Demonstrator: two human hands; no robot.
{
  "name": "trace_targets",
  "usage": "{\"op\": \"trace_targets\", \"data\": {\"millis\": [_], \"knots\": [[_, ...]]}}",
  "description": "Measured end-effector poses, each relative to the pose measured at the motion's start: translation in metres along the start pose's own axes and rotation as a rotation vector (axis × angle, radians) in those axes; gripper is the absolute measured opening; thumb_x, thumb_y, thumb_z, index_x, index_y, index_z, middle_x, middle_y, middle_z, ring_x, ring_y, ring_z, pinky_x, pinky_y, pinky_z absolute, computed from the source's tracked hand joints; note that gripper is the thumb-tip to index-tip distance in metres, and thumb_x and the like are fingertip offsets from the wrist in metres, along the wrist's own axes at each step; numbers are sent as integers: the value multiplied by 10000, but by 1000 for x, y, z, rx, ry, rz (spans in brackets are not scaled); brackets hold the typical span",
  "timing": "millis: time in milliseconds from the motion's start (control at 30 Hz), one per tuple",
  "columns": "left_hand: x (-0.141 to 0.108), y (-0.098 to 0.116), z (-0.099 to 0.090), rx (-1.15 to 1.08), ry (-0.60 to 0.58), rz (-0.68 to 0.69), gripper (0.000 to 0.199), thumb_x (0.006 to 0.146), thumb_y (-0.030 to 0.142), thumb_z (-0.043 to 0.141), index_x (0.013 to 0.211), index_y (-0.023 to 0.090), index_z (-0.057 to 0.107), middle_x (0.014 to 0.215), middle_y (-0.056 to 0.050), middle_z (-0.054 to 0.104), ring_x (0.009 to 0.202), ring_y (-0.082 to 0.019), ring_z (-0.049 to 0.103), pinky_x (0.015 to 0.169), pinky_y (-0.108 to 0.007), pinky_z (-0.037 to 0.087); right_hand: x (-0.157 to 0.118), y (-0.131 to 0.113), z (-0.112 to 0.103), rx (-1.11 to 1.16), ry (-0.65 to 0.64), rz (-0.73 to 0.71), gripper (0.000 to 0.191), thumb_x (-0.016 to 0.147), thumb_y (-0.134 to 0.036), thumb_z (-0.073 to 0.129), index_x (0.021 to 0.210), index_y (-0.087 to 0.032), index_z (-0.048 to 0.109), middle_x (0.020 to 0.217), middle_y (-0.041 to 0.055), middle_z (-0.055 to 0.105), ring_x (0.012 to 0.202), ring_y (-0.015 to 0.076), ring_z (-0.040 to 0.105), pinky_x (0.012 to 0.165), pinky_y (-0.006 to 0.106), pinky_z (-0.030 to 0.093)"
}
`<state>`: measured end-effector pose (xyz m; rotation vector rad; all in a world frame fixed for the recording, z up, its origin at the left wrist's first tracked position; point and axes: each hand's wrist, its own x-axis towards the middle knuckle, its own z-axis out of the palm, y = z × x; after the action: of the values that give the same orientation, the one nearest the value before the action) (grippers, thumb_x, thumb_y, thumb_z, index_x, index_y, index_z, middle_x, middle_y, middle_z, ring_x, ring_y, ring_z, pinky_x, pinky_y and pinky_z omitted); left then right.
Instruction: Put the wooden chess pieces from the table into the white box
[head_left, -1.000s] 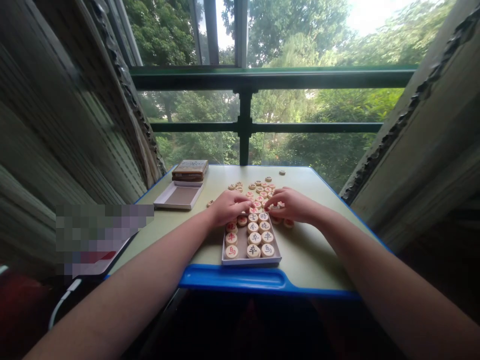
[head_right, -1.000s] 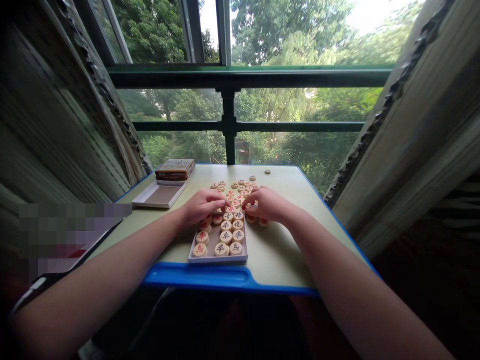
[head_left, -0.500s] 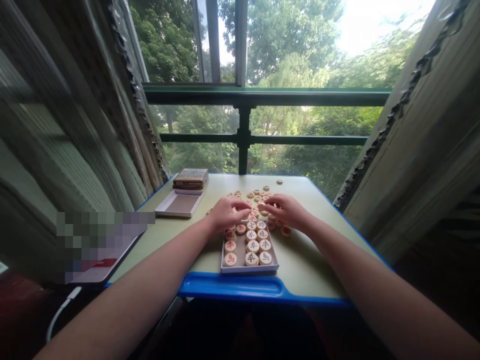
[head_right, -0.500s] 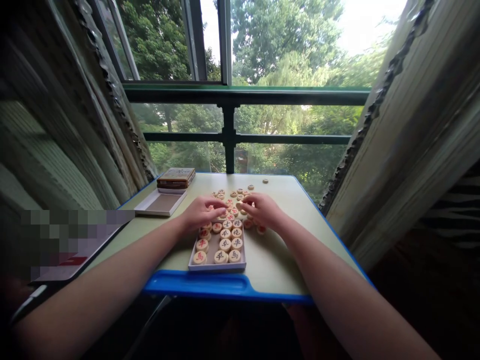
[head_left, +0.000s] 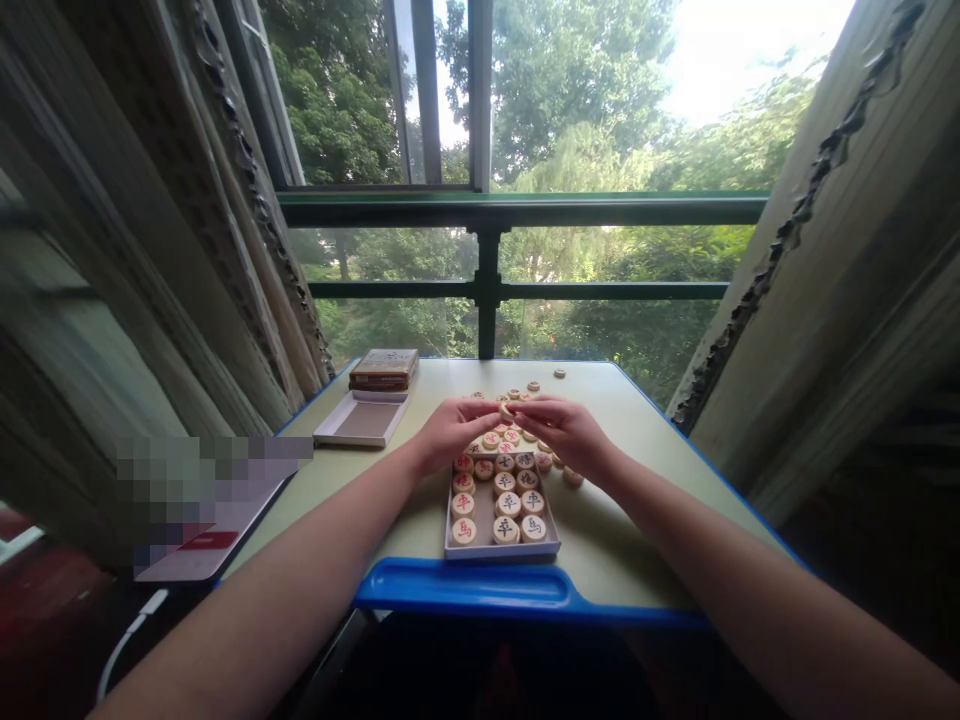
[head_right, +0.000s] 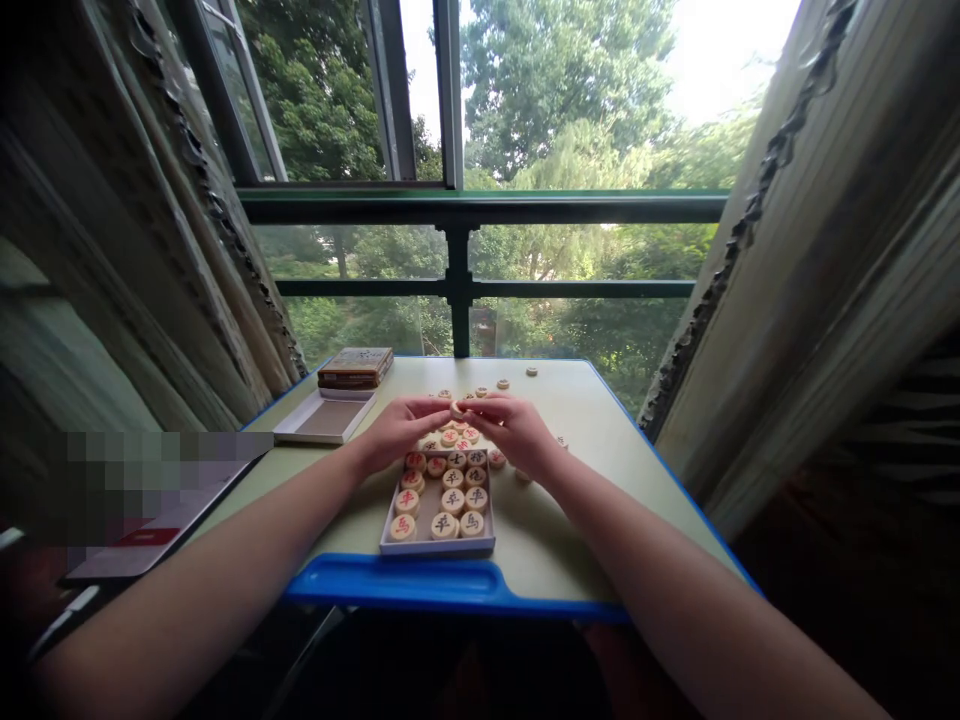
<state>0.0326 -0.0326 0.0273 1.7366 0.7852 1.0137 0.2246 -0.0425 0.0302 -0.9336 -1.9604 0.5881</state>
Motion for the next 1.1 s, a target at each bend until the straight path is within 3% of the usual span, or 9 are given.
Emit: {"op": "trace_targets", "data": {"millis": [167, 367, 533, 700, 767, 967, 1100], "knots": [[-1, 5, -1, -95, -36, -82, 420, 687, 351, 679, 1038, 121, 666, 1014, -117, 683, 973, -233, 603, 863, -368, 447, -2, -3, 5, -21, 22, -22, 216, 785, -326, 586, 946, -193, 640, 829, 52, 681, 723, 142, 623, 666, 281, 505], [-1, 4, -2, -120, -75, -86, 427, 680, 374, 689, 1036, 138, 669, 1030, -116, 678, 990, -232, 597, 884, -372, 439, -5, -9, 4, -219, 32, -91, 331, 784, -286, 587, 1104, -209, 545, 747, 17, 648, 641, 116, 558, 644, 265, 471], [-3, 4, -3, -104, -102, -66, 426, 696, 386, 675, 1047, 145, 663, 1028, -106, 680, 988, -223, 600, 891, -363, 439, -4, -11, 0, -271, -1, -190, 188, 795, -309, 571, 939, -203, 630, 757, 31, 609, 627, 112, 512, 635, 255, 444], [-4, 6, -3, -99, -140, -64, 421, 686, 402, 679, 1027, 156, 673, 992, -97, 691, 963, -219, 610, 868, -351, 452, -4, -13, 0, -286, -26, -167, 199, 782, -322, 583, 924, -189, 619, 730, 25, 590, 632, 117, 493, 623, 251, 425], [-2, 5, -2, -86, -91, -74, 415, 689, 408, 673, 1012, 147, 678, 968, -101, 695, 943, -220, 615, 849, -351, 461, -4, -11, -2, -289, -13, -127, 210, 769, -329, 593, 915, -179, 612, 702, 16, 572, 622, 115, 481, 605, 242, 413], [6, -13, -8, 147, 339, -71, 388, 731, 412, 601, 973, 116, 672, 897, -114, 700, 832, -206, 634, 737, -333, 504, 3, 9, -17, -328, -98, 58, 209, 710, -303, 630, 864, -162, 622, 766, 23, 576, 657, 121, 479, 613, 241, 399], [9, -23, -16, 515, 367, -15, 280, 745, 315, 558, 912, 145, 705, 906, -98, 697, 861, -219, 627, 790, -343, 493, 5, 19, -23, -406, -174, 158, 195, 687, -311, 648, 820, -169, 646, 823, 38, 586, 727, 147, 505, 648, 256, 402]]}}
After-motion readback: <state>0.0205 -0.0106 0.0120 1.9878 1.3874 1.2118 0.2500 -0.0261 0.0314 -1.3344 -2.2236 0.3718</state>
